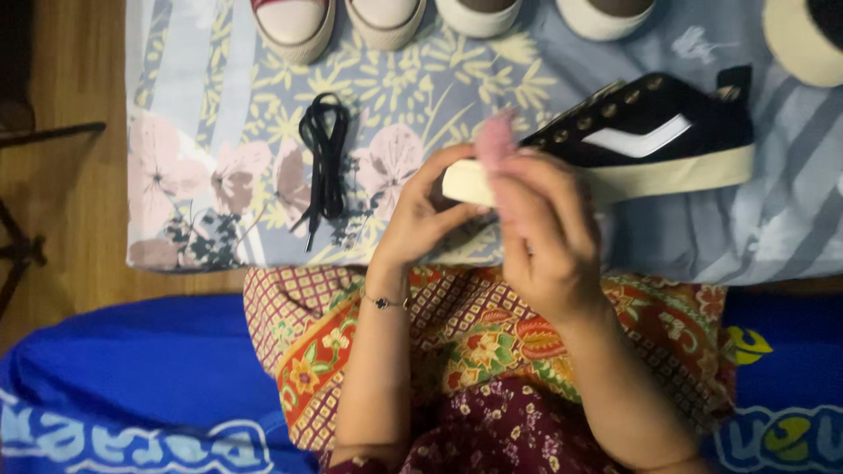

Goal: The person removes the laces from a black sneaker, then sprays a cleaning solution onto the shoe and wipes the upper and sole with a pink cloth. The person rotates the shoe to clean multiple sides and continues wiping until the end of the clip.

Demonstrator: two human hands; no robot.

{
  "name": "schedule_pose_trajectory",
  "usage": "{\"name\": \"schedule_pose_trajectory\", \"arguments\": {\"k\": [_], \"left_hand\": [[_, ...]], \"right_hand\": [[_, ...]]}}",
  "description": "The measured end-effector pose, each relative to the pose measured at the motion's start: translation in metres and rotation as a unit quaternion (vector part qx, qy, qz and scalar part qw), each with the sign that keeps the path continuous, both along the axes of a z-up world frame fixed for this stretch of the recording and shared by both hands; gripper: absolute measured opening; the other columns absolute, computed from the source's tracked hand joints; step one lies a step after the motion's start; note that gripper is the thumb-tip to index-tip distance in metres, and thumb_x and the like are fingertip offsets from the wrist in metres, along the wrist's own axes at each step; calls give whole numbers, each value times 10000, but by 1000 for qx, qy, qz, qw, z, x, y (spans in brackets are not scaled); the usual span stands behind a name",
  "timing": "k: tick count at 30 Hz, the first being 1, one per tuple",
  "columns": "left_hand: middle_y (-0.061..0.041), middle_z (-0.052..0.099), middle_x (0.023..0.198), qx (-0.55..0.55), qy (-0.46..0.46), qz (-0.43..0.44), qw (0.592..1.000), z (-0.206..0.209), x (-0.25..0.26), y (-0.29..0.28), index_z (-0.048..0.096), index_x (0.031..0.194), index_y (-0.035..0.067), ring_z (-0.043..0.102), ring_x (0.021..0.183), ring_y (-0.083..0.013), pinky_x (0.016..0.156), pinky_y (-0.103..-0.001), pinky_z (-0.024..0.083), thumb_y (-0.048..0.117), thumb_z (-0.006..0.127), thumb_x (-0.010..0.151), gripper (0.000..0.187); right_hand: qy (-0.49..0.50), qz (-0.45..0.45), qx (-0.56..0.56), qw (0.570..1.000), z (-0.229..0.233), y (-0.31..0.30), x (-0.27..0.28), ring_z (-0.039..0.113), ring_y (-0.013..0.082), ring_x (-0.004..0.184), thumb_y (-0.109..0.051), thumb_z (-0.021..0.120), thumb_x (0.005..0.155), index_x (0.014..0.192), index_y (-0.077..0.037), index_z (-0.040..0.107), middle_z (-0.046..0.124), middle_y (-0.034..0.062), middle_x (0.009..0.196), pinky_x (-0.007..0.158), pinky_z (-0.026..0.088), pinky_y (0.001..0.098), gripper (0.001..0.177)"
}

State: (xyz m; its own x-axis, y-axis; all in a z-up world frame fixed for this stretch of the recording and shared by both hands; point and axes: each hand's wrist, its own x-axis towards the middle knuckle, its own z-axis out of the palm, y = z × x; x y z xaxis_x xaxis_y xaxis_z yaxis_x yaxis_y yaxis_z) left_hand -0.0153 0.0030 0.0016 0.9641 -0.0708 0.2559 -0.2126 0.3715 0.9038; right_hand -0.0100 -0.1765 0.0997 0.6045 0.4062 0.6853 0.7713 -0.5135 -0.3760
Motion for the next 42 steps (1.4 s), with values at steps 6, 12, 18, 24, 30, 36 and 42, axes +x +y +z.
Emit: {"name": "schedule_pose_trajectory", "arguments": {"k": [6, 12, 18, 24, 30, 36, 42], "left_hand": [[-89, 553, 1492, 76, -19, 17, 997, 10, -1, 0, 529, 1449, 73, 517, 1395, -213, 1208, -350, 392, -28, 786, 901, 613], [-116, 556, 1508, 26, -4, -18, 999, 16, -2, -3, 527, 1409, 110, 533, 1390, -240, 1166, -377, 438, -47, 761, 892, 589], [-157, 548, 1511, 22, 5, -15, 1000, 14, 2, -7, 501, 1387, 124, 534, 1405, -274, 1165, -394, 456, -86, 747, 873, 607], [-171, 543, 1501, 33, 39, -9, 999, -4, -4, -7, 492, 1364, 132, 516, 1420, -309, 1158, -420, 446, -23, 761, 846, 603], [-204, 534, 1493, -16, 20, -48, 999, -6, 1, -3, 519, 1322, 135, 433, 1506, -409, 1237, -511, 353, 67, 791, 868, 534], [-211, 518, 1481, -35, 26, -58, 997, -8, 3, -3, 512, 1327, 149, 392, 1522, -449, 1237, -545, 332, 53, 801, 857, 560], [-212, 514, 1479, -40, 36, -59, 997, -12, 2, -5, 510, 1324, 156, 386, 1513, -454, 1233, -546, 328, 78, 816, 859, 562]], "right_hand": [[1, -73, -29, 997, 2, -74, 51, 629, 327, 1128, 103, 651, 1030, 1166, -9, 667, 677, 130, 1216, 1006, 488, 429, 177], [-24, -269, -30, 962, 24, -90, 58, 598, 369, 1097, 53, 644, 1054, 1146, -3, 647, 632, 159, 1126, 979, 451, 466, 108], [4, -115, 6, 993, 5, -61, 41, 633, 345, 1082, 64, 715, 859, 1128, -35, 680, 662, 154, 1116, 955, 512, 459, 289], [2, -286, 54, 957, -7, -152, 89, 651, 322, 1027, 38, 690, 1033, 1174, -37, 686, 640, 133, 1101, 888, 533, 431, 159], [27, -237, 65, 969, 4, -110, 61, 631, 325, 928, 54, 620, 897, 1101, -21, 703, 674, 105, 960, 844, 475, 457, 233], [14, -65, 118, 991, 26, -78, 54, 687, 266, 1011, 41, 671, 927, 1112, -31, 696, 710, 106, 1074, 893, 533, 369, 200], [38, -327, 120, 937, -8, -161, 97, 674, 342, 1043, 78, 666, 972, 1140, 28, 657, 634, 194, 1114, 886, 566, 403, 175]]}}
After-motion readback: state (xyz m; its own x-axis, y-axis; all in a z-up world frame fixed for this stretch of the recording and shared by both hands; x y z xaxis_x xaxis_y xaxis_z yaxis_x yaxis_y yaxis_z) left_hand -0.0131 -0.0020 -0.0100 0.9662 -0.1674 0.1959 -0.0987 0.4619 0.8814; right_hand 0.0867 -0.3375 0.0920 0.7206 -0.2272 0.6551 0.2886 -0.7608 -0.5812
